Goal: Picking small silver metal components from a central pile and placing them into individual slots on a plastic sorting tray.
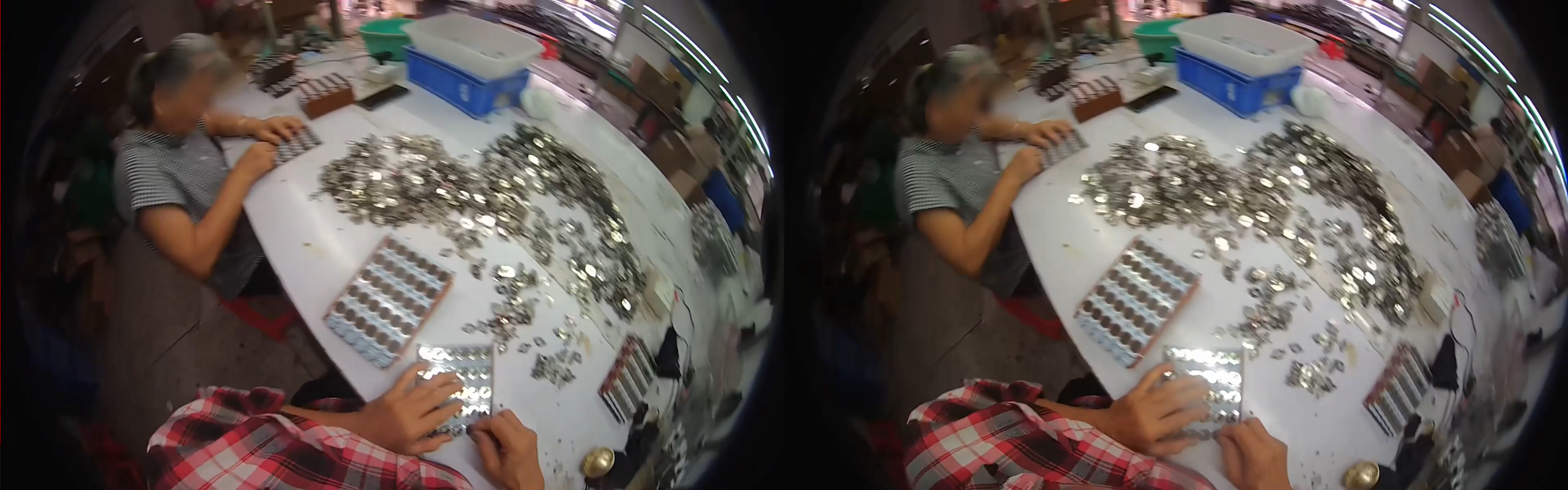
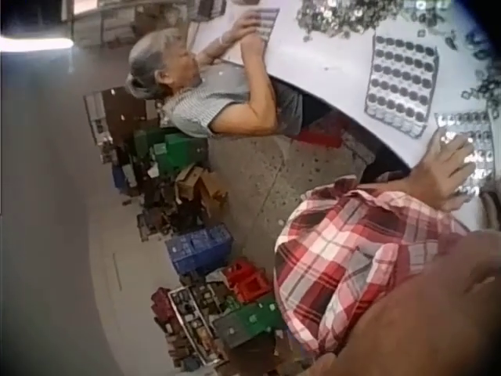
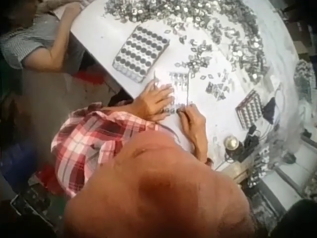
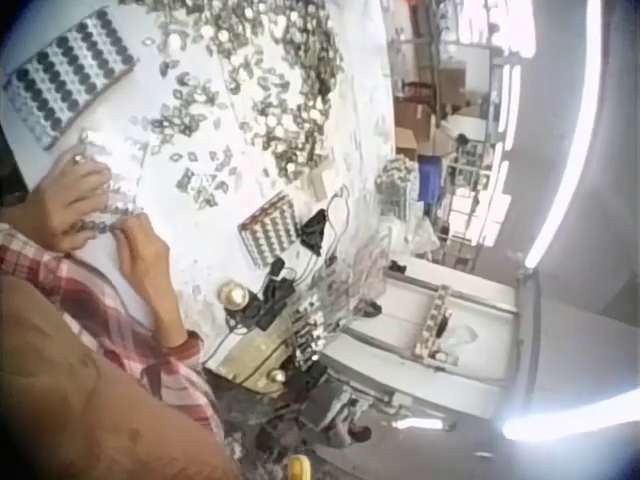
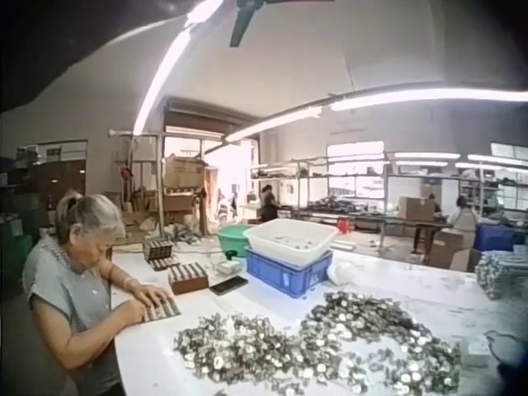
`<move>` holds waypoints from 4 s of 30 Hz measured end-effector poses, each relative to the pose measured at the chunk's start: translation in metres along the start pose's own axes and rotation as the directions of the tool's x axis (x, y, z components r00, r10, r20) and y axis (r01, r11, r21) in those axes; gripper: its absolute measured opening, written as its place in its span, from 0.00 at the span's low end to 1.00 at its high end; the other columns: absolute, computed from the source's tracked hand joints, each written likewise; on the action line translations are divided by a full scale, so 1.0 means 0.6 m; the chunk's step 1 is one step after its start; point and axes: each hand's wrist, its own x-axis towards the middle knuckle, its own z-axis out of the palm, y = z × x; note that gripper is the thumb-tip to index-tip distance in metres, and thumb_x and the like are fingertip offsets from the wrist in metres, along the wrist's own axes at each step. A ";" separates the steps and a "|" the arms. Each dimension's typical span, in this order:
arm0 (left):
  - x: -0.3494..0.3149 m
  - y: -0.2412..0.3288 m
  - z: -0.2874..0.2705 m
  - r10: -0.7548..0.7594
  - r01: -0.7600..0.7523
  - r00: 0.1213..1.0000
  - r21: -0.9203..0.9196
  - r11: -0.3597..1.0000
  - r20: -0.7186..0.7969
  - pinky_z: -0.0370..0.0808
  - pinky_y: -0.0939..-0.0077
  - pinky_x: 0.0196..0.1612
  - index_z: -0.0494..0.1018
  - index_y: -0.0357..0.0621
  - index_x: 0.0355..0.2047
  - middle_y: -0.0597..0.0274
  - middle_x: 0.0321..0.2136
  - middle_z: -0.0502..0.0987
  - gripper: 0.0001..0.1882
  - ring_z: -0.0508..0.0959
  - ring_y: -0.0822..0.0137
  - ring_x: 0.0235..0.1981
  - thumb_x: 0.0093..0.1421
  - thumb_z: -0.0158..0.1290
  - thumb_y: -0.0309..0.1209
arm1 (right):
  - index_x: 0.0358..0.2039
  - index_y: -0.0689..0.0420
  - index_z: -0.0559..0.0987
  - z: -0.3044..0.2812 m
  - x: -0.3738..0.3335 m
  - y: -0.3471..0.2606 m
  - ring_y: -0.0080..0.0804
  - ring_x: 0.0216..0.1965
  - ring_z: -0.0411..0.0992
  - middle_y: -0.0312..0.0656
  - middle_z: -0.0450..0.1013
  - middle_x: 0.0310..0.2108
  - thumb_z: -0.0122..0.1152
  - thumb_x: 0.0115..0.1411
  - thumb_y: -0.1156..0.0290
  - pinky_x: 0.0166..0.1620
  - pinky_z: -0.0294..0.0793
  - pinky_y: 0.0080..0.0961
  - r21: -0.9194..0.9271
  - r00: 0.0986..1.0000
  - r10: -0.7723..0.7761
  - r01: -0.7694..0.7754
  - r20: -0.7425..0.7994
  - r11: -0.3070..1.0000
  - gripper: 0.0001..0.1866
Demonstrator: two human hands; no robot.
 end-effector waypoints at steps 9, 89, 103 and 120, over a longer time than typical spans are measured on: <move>-0.002 0.000 -0.005 -0.026 0.025 0.998 0.021 0.999 0.053 0.63 0.37 0.66 0.81 0.41 0.50 0.47 0.55 0.78 0.27 0.76 0.48 0.61 0.54 0.67 0.44 | 0.37 0.56 0.82 0.006 -0.002 0.015 0.39 0.27 0.78 0.42 0.76 0.30 0.70 0.60 0.76 0.31 0.76 0.31 -0.027 0.999 -0.046 0.046 0.014 0.999 0.06; -0.009 0.008 -0.002 -0.122 0.123 0.992 0.043 0.992 -0.006 0.62 0.48 0.67 0.79 0.42 0.53 0.53 0.58 0.76 0.27 0.72 0.55 0.64 0.60 0.63 0.47 | 0.32 0.64 0.82 0.034 -0.002 0.017 0.30 0.20 0.77 0.43 0.76 0.26 0.76 0.53 0.81 0.25 0.74 0.24 -0.037 0.995 -0.063 0.060 -0.072 0.998 0.09; -0.012 0.007 0.004 -0.148 0.153 0.986 0.077 0.985 -0.071 0.62 0.44 0.66 0.80 0.42 0.52 0.52 0.56 0.78 0.27 0.73 0.53 0.62 0.60 0.64 0.48 | 0.40 0.62 0.85 0.024 -0.001 0.030 0.26 0.22 0.75 0.42 0.77 0.29 0.73 0.55 0.82 0.27 0.73 0.22 -0.014 0.997 -0.064 0.064 -0.051 0.998 0.12; -0.015 0.004 0.005 -0.120 0.124 0.989 0.050 0.991 -0.085 0.61 0.43 0.66 0.80 0.41 0.51 0.48 0.56 0.77 0.26 0.74 0.51 0.62 0.58 0.66 0.45 | 0.43 0.61 0.83 -0.011 0.032 0.072 0.34 0.28 0.75 0.47 0.75 0.39 0.66 0.56 0.85 0.30 0.73 0.27 -0.276 0.902 -0.052 -0.076 -0.429 0.958 0.13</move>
